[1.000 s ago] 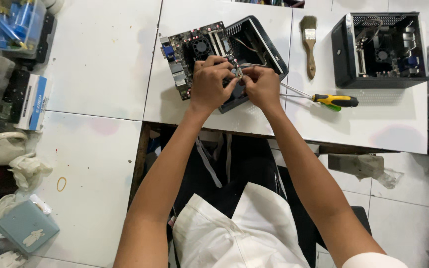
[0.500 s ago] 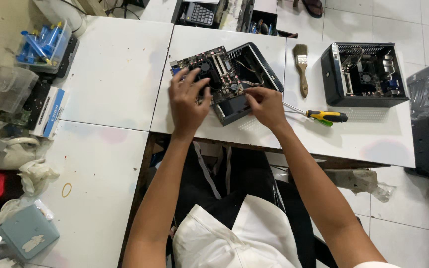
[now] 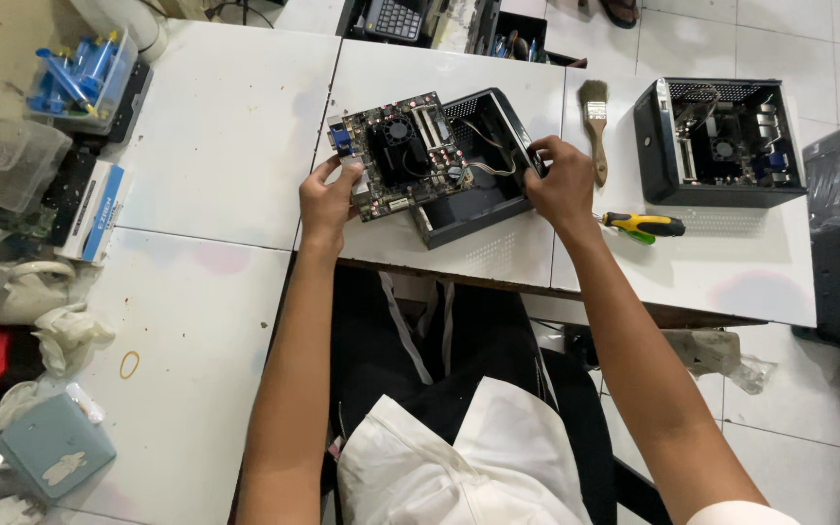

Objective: The person connects a multi-wire cable to a motherboard, then places the motherboard into a small computer case and secures it with a screwdriver. The person handles the motherboard, wires, and case throughout the process.

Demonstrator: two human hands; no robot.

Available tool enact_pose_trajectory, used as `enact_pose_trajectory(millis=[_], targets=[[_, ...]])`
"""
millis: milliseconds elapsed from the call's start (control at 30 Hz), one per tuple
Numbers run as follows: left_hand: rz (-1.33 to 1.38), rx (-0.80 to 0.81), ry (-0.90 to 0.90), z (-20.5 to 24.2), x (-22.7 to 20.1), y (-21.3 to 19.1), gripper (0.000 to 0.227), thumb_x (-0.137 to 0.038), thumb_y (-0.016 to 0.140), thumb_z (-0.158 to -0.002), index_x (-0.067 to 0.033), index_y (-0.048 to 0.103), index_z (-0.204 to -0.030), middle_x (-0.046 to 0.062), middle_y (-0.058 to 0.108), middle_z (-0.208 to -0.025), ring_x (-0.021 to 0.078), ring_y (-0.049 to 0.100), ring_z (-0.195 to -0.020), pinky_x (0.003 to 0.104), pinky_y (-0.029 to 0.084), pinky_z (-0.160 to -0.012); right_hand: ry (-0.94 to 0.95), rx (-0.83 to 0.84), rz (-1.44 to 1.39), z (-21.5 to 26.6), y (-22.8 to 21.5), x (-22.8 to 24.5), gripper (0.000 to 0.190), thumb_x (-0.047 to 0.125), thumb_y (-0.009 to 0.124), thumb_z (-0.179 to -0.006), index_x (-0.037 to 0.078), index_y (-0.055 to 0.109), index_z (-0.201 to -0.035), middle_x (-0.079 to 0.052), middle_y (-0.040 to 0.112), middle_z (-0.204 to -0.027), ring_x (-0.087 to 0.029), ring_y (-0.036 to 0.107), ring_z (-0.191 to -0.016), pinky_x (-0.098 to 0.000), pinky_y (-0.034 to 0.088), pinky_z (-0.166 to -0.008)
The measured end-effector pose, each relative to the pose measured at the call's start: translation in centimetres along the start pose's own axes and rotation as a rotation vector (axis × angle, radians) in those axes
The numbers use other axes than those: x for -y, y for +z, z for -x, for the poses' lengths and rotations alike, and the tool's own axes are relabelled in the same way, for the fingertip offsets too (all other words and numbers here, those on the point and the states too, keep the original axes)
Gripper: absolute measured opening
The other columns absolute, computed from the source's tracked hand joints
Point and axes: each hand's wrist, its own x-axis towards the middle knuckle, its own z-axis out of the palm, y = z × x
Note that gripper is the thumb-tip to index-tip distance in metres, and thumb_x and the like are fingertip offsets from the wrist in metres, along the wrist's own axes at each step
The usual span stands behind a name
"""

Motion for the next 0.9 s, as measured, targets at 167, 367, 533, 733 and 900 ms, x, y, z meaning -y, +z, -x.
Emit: enact_pose_trajectory(millis=[167,367,533,733,900], targets=[[-0.046,-0.01,-0.015,0.6,-0.1,-3.3,0.06,-0.032,0.087,-0.085,-0.0153,0.07,-0.141,0.013,0.077,-0.096,0.0209,0.076,-0.077,0.034,0.065,-0.061,0.038,0.111,-0.087,2.8,-2.6,2.7,0.041,0.018,0.087,-0.075,0.02,0.081,-0.115,-0.008,0.08,-0.093,-0.028,0.079,-0.078,-0.0377,0.062,-0.071],[-0.032,0.053,-0.072,2.5,-0.1,-5.2,0.064,-0.041,0.085,-0.088,-0.0154,0.067,-0.143,0.01,0.07,-0.105,0.0204,0.068,-0.087,0.033,0.059,-0.062,-0.138,0.053,-0.139,2.3,-2.9,5.9,0.027,0.015,0.09,-0.088,0.006,0.082,-0.112,-0.013,0.079,-0.088,-0.031,0.077,-0.084,-0.0362,0.061,-0.067],[0.026,0.088,-0.083,2.3,0.3,-5.2,0.068,-0.045,0.088,-0.089,-0.014,0.065,-0.145,0.012,0.069,-0.115,0.025,0.069,-0.097,0.039,0.061,-0.067,-0.39,0.009,-0.201,-0.5,0.5,9.5,0.038,-0.004,0.087,-0.085,-0.005,0.077,-0.122,-0.018,0.077,-0.09,-0.033,0.074,-0.083,-0.0364,0.063,-0.063],[-0.034,0.076,-0.109,3.3,-1.0,-5.2,0.058,-0.044,0.086,-0.088,-0.0167,0.069,-0.136,0.006,0.069,-0.104,0.0217,0.069,-0.089,0.037,0.063,-0.066,-0.259,0.309,0.264,-2.3,4.6,9.7,0.042,0.015,0.08,-0.093,0.018,0.073,-0.134,-0.007,0.077,-0.098,-0.032,0.075,-0.096,-0.0445,0.058,-0.084],[-0.117,0.078,-0.22,5.0,-3.7,-4.9,0.032,-0.037,0.076,-0.085,-0.0202,0.07,-0.111,-0.002,0.068,-0.096,0.0115,0.065,-0.084,0.032,0.055,-0.064,0.065,0.119,-0.277,-4.3,2.4,7.2,0.02,0.02,0.067,-0.104,0.013,0.086,-0.104,0.001,0.069,-0.07,-0.011,0.054,-0.06,-0.035,0.043,-0.056]])
